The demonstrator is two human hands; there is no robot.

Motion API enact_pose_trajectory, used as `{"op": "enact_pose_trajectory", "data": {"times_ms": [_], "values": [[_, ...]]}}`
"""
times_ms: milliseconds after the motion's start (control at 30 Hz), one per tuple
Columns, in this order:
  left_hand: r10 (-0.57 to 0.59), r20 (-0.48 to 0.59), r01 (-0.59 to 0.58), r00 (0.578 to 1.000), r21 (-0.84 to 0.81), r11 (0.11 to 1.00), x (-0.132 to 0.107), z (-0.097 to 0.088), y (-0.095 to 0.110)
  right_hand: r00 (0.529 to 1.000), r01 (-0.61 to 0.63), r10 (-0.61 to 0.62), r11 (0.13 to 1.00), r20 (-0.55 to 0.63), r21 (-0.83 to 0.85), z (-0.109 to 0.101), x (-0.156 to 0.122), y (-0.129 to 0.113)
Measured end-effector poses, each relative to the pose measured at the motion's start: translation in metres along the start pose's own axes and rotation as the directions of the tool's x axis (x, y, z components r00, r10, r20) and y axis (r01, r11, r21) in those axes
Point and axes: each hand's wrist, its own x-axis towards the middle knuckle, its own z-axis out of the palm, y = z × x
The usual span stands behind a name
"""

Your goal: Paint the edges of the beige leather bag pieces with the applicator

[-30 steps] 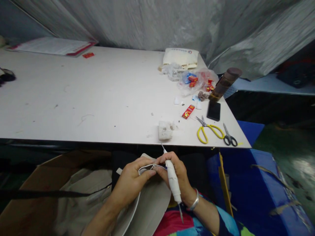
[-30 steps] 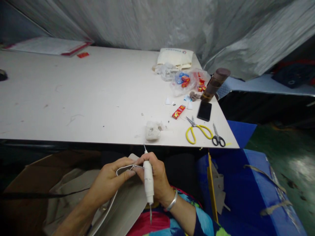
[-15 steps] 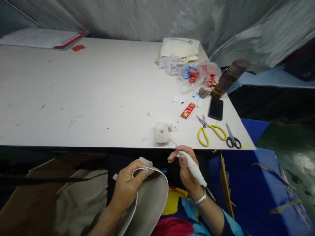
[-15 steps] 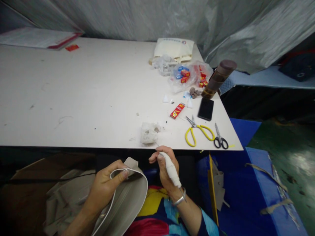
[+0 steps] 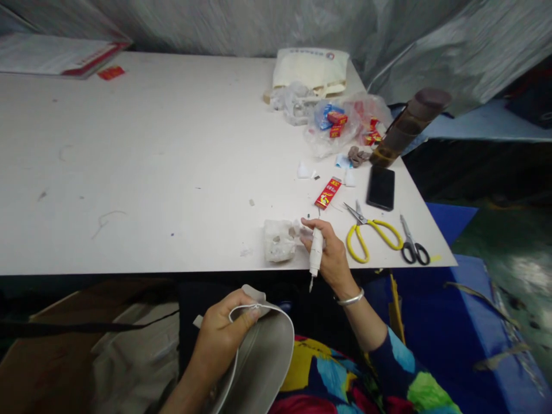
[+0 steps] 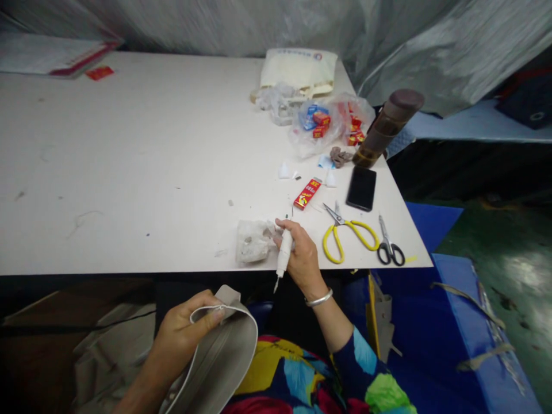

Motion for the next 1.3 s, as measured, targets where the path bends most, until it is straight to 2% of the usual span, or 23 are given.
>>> {"op": "enact_pose_trajectory", "data": {"times_ms": [100,200,367,533,700,867,1033,1300], "values": [[-0.043,0.014,0.043,0.999,0.007,0.999,0.005,0.001,-0.002,0.998,-0.023,0.023,1.000,0.062,-0.013,0.003,0.007,0.004],[-0.030,0.042,0.030,0.999,-0.004,1.000,0.011,0.002,-0.003,0.995,-0.035,0.034,0.999,0.095,0.004,0.006,0.010,0.009],[-0.020,0.089,0.021,0.996,-0.016,1.000,0.020,0.001,0.000,0.994,-0.075,0.075,0.997,0.083,-0.002,0.012,0.011,0.016],[-0.004,0.108,0.008,0.994,-0.037,0.999,0.026,0.001,-0.002,0.997,-0.018,0.023,0.997,0.069,-0.069,0.014,0.015,0.013],[-0.015,0.114,0.020,0.993,-0.043,0.999,0.028,0.001,-0.004,0.994,-0.012,0.021,0.997,0.108,-0.081,0.013,0.015,0.011],[-0.030,0.112,0.035,0.993,-0.042,0.998,0.025,0.001,-0.001,0.994,0.019,-0.013,0.998,0.105,-0.053,0.000,0.000,-0.003],[-0.006,0.124,0.012,0.992,-0.051,0.999,0.021,0.000,-0.002,0.982,0.117,-0.088,0.979,0.166,-0.170,-0.018,-0.023,-0.024],[0.010,0.138,-0.003,0.990,-0.050,0.999,0.021,-0.001,-0.008,0.966,0.154,-0.107,0.970,0.236,-0.190,-0.015,-0.031,-0.036]]}}
